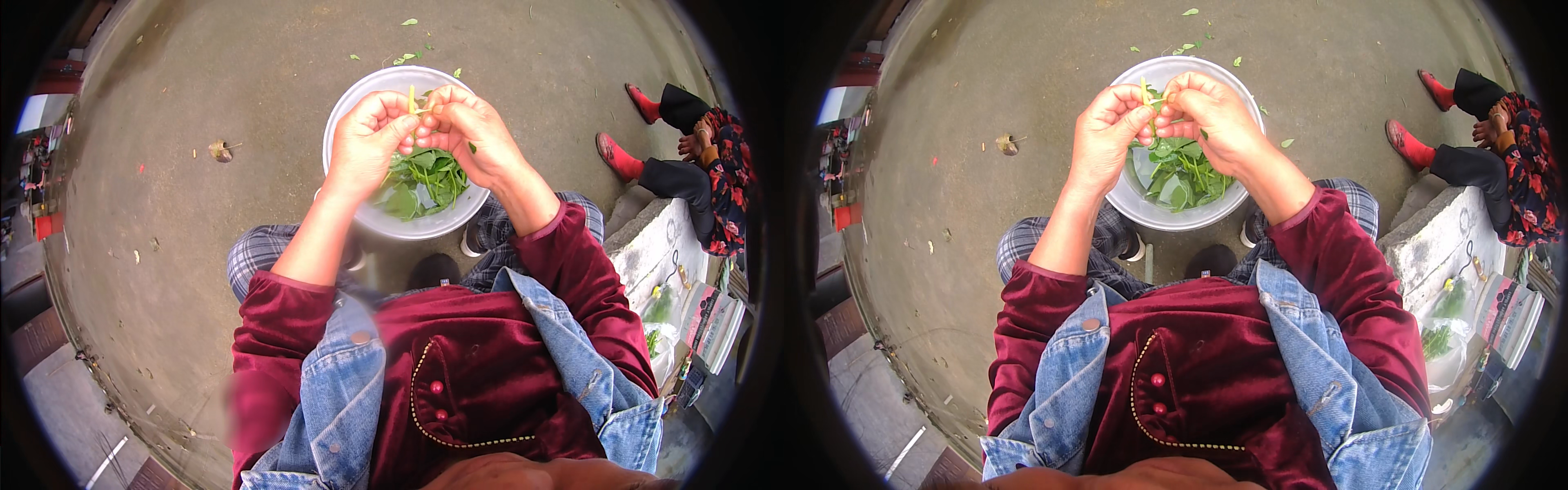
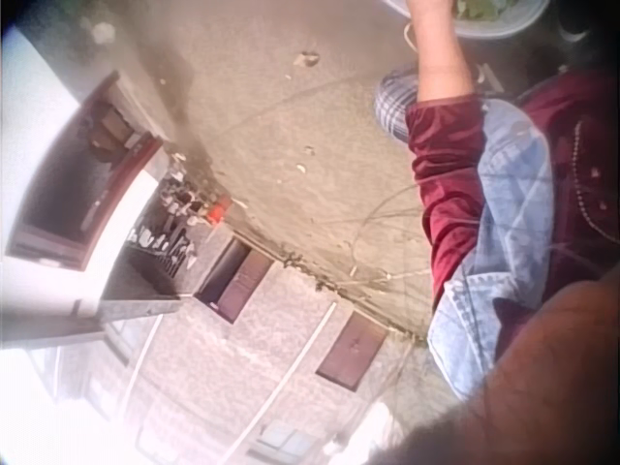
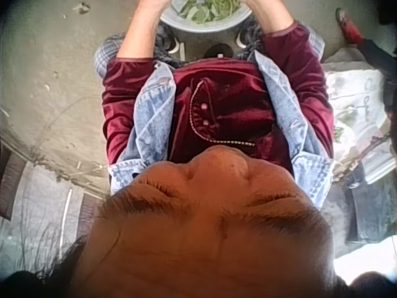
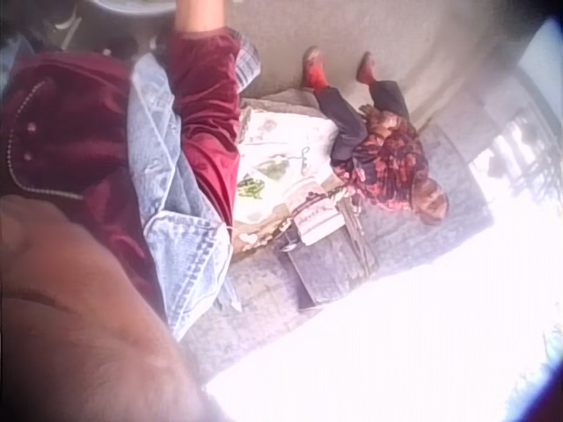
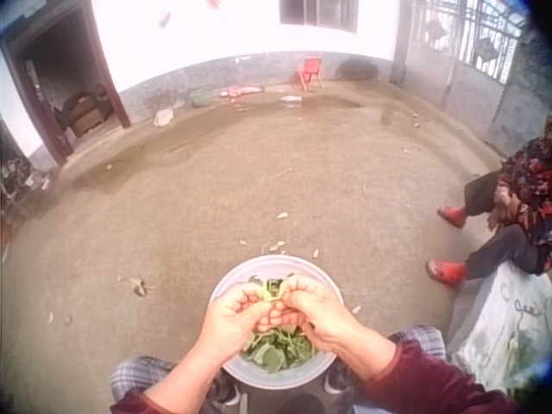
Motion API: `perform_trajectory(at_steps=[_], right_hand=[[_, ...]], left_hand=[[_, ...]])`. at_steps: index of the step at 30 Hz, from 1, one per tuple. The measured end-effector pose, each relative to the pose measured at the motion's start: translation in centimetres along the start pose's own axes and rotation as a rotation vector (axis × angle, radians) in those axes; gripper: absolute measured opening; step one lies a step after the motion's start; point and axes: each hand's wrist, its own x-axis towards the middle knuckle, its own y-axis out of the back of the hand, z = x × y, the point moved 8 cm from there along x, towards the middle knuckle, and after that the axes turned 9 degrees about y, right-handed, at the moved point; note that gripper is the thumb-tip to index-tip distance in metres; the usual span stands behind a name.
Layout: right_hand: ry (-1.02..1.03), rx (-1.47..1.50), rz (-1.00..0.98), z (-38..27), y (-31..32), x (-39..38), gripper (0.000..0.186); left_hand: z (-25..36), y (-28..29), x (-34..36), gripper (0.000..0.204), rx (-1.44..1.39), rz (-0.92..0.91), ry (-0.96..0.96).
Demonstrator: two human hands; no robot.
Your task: The person sits on the ground and sorts green leafy vegetables in a white plastic bowl. They pick up stems, remove leaves, and place them back into the bowl, repeating this process throughout the clip.
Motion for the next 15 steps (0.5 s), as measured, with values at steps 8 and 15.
perform_trajectory(at_steps=[8,15], right_hand=[[0.029,0.055,-0.003,-0.11,-0.45,-0.20,0.009],[0.052,0.102,-0.044,-0.16,-0.89,-0.25,0.009]], left_hand=[[0.22,0.10,-0.22,0.010,-0.030,0.003,-0.026],[0.29,-0.04,-0.53,0.013,-0.044,-0.004,-0.041]])
